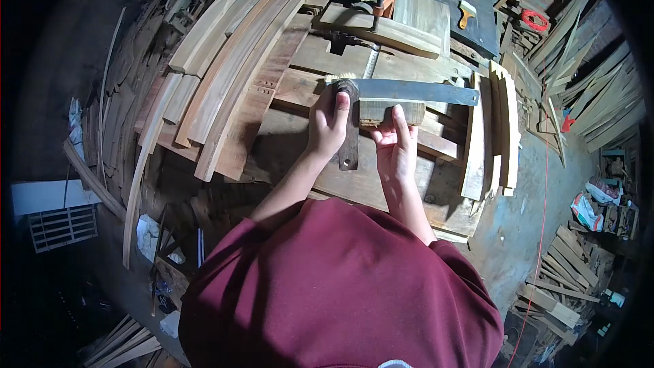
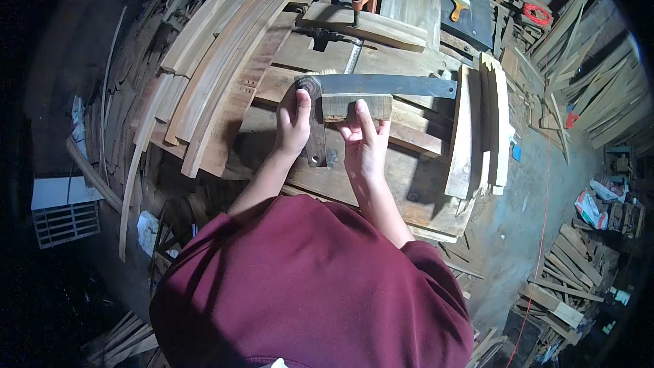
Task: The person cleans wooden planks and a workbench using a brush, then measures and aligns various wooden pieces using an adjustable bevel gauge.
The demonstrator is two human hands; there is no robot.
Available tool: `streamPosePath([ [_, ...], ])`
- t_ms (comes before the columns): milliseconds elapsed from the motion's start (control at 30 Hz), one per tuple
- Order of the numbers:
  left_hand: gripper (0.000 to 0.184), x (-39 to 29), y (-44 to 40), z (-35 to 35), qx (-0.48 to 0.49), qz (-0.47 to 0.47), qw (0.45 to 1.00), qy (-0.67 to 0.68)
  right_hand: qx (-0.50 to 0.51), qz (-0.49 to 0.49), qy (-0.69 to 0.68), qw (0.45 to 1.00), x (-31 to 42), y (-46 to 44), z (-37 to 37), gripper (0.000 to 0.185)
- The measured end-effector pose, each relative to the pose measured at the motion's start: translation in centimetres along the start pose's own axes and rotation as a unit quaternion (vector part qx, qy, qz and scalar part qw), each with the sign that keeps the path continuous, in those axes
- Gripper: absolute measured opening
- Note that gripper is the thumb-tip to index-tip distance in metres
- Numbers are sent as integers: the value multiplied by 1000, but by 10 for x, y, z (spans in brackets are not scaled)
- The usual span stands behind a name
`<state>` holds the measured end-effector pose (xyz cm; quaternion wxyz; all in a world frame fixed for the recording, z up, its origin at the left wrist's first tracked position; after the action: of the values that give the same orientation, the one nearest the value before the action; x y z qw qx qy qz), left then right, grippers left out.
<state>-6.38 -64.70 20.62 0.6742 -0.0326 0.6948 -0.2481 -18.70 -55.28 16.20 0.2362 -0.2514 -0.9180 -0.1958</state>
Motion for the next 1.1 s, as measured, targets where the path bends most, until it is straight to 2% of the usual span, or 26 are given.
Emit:
streamPosePath([
  [233,36,-1,3,-5,-7,-5,1000,-8,0,-6,1,1000,-5,-1,3,33],
  [300,37,7,8,-3,-37,18,999,-20,-23,-62,-49,997,-16,-3,7,29],
  [367,38,18,10,-4,-24,53,998,-14,-41,-84,-32,995,-16,-2,7,32],
  [433,38,29,15,1,-70,93,993,32,-59,-103,-24,993,-23,-10,21,30],
  [533,37,25,17,3,-72,106,991,40,-53,-105,-54,992,-29,-20,32,28],
  [633,38,21,16,10,-79,107,990,42,-15,-68,-92,993,-21,-23,28,22],
  [733,39,18,14,19,-97,96,991,2,4,-75,-135,988,-6,-14,7,29],
  [833,39,16,14,24,-113,100,988,12,-15,-64,-107,992,-13,-27,33,55],
  [1100,36,11,14,21,-92,83,992,16,33,-62,-111,991,-7,-15,10,48],
])
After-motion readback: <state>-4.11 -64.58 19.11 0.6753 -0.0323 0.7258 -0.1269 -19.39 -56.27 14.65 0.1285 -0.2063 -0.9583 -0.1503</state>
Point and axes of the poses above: each hand's wrist, its own y-axis away from the middle knuckle, its own z-axis out of the back of the hand, x = y × z, the point moved 9 cm from there along -y, towards the middle knuckle, and after that the axes turned 1 degree about y, right-handed, at the moved point
